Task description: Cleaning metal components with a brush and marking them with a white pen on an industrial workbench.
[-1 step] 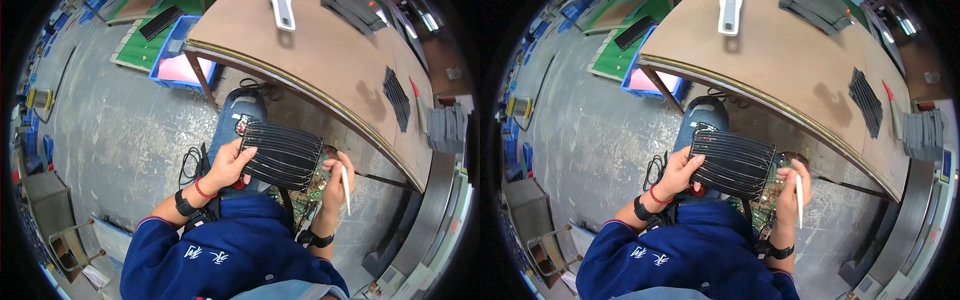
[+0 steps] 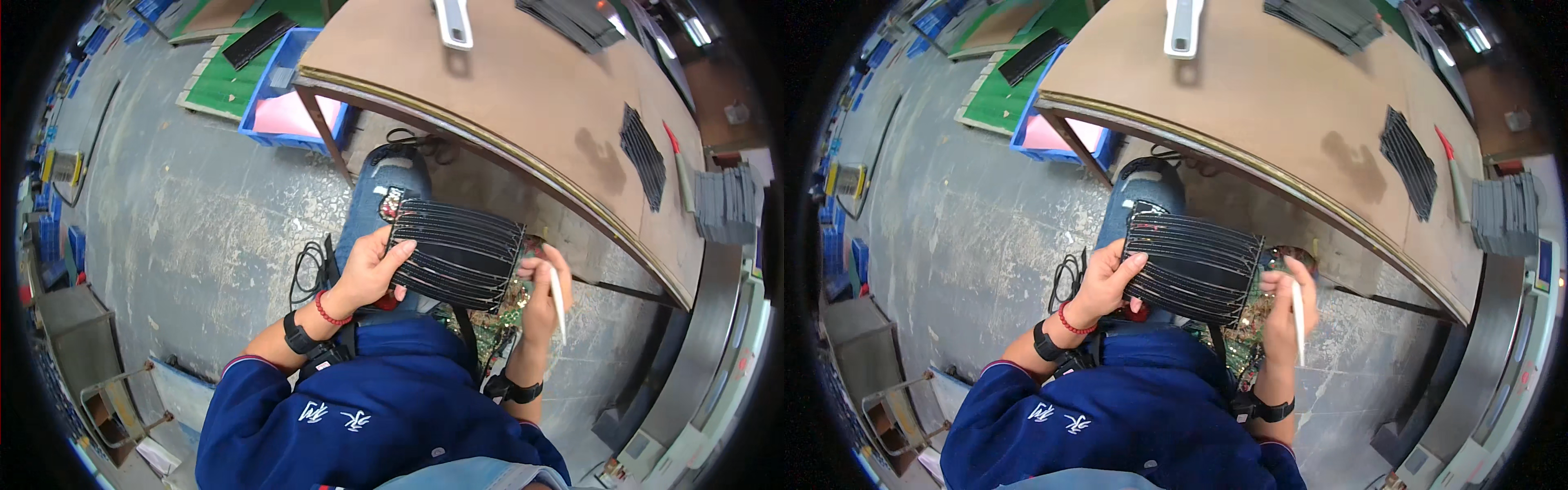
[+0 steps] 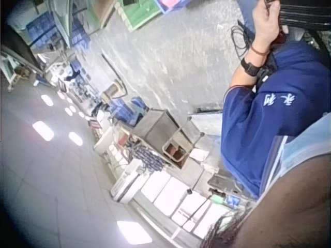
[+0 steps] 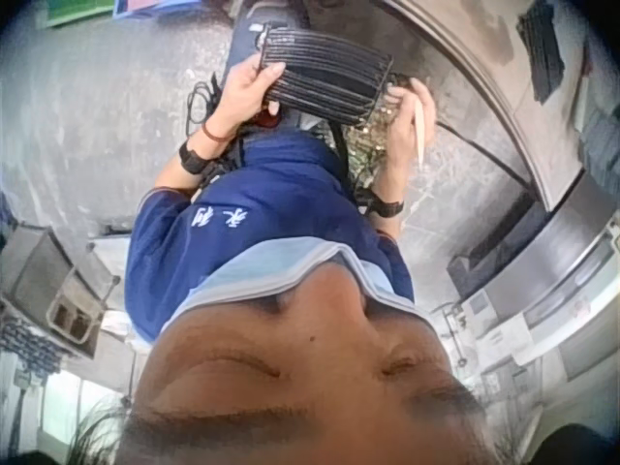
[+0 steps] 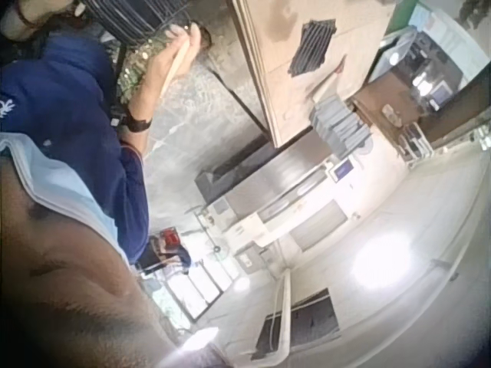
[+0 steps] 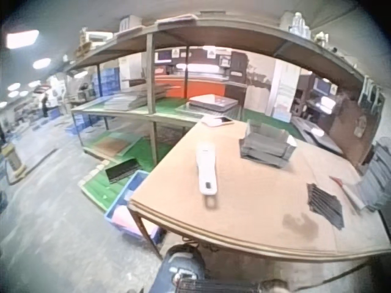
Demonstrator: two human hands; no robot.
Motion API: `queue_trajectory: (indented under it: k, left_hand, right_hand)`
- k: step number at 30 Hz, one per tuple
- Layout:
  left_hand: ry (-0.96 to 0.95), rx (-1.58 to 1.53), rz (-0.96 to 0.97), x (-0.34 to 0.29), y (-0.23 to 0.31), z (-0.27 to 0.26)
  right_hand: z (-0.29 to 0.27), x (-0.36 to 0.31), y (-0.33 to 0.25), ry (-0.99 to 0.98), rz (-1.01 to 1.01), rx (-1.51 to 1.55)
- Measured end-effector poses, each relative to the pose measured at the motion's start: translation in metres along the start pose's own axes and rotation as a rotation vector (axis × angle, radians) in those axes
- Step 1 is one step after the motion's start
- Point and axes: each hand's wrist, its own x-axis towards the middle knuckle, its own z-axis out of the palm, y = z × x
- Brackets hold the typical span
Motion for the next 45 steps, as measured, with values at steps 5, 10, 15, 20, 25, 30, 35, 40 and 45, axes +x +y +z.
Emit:
queue_trajectory:
  k: [5, 10, 15, 20, 25, 30, 35, 40, 45]
  left_hand:
    - [-0.031, 0.008, 0.026, -0.001, 0.000, 0.009]
    - [-0.028, 0.021, 0.012, -0.001, 0.001, 0.015]
    - [-0.070, 0.145, 0.044, -0.002, 0.000, 0.018]
    - [-0.061, 0.185, 0.013, -0.005, 0.001, 0.021]
    - [-0.016, 0.283, 0.065, -0.006, -0.002, 0.019]
    - [0.008, 0.340, 0.099, -0.005, -0.002, 0.017]
    - [0.006, 0.391, 0.084, -0.006, 0.002, 0.018]
    - [-0.009, 0.389, 0.097, -0.006, -0.003, 0.016]
    - [-0.014, 0.409, 0.107, -0.005, -0.006, 0.015]
  right_hand:
    - [0.000, -0.009, -0.008, -0.114, 0.047, -0.041]
    - [-0.010, -0.007, -0.006, -0.028, -0.029, -0.040]
    - [-0.011, -0.004, -0.032, 0.021, -0.571, -0.519]
    - [0.014, 0.007, -0.050, -0.326, -1.029, -0.527]
    - [0.035, 0.004, -0.062, -0.472, -1.097, -0.607]
    - [0.046, 0.003, -0.064, -0.487, -1.104, -0.620]
    - [0.049, 0.003, -0.065, -0.495, -1.098, -0.625]
    - [0.048, 0.004, -0.064, -0.515, -1.096, -0.640]
    - [0.048, 0.004, -0.064, -0.534, -1.101, -0.653]
